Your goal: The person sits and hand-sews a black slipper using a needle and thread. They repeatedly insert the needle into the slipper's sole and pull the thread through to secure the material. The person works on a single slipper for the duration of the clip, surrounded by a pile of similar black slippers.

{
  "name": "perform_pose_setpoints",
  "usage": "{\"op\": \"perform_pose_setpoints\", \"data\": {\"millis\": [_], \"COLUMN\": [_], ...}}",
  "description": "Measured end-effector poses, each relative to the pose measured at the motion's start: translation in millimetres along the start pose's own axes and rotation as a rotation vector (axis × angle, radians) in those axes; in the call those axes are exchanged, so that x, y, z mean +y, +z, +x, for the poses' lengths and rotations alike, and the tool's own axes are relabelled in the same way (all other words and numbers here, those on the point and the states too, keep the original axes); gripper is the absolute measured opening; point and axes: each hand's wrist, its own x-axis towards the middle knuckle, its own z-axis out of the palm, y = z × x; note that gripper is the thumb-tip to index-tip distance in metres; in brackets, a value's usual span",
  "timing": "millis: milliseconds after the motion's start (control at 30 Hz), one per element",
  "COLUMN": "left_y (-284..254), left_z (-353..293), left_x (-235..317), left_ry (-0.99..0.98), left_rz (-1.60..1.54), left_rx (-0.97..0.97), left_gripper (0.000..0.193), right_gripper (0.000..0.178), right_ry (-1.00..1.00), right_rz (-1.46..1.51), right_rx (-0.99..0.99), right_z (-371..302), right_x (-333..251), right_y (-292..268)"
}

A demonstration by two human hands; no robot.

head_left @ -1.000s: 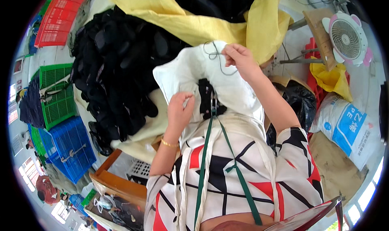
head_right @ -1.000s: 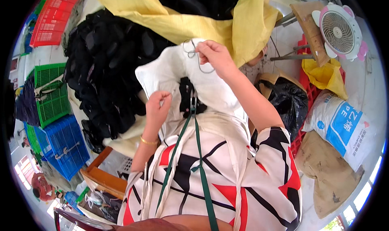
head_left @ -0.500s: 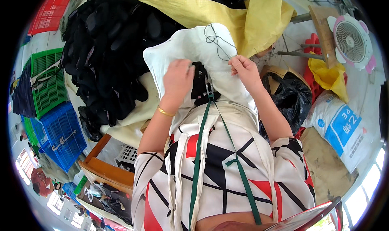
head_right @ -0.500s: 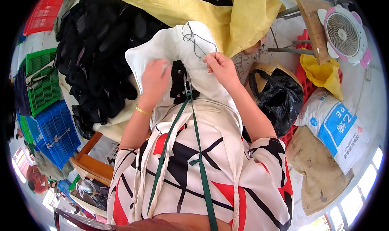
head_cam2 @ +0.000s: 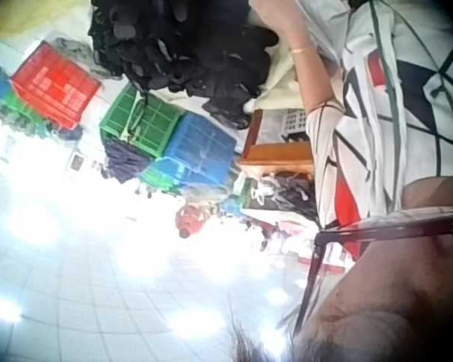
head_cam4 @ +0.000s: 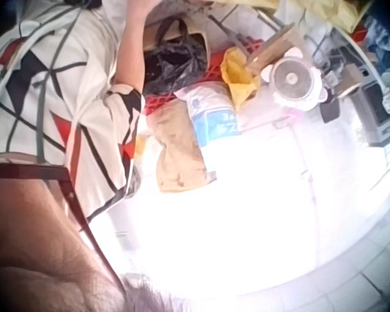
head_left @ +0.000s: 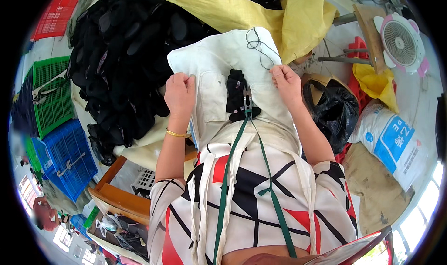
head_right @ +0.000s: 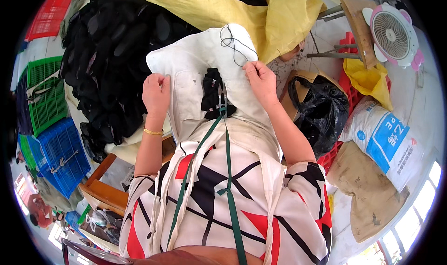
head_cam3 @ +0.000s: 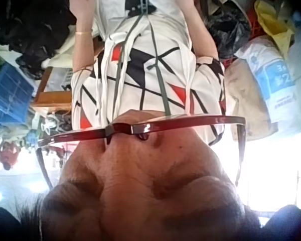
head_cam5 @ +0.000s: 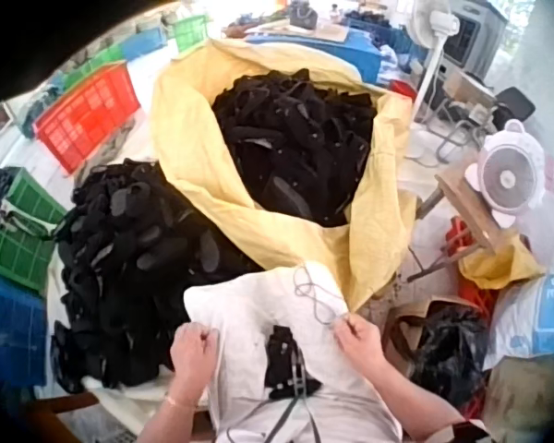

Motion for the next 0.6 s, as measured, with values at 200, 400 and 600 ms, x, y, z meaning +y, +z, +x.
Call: {"op": "perform_pose_setpoints", "data": {"millis": [200,400,600], "left_y": [25,43,-6], "left_z": [-11,-7,-19], "left_x": [54,69,61], "left_ry": [0.297,0.337,-0.042], "left_rz": [-0.151,-0.068,-0.662], "left_rx": [-0.25,-0.339,-0.544], "left_gripper": [0.012,0.015,0.013], "right_gripper": [0.022,0.023,0.039], "right_ry": [-0.045,-0.067,-0.702], "right_rz": [0.077,0.085,-0.397], "right_rx": [0.029,-0.166,-0.289], "right_z": [-11,-30,-56], "right_x": [7,-11,-39], "right_y": [1,-1,5]}}
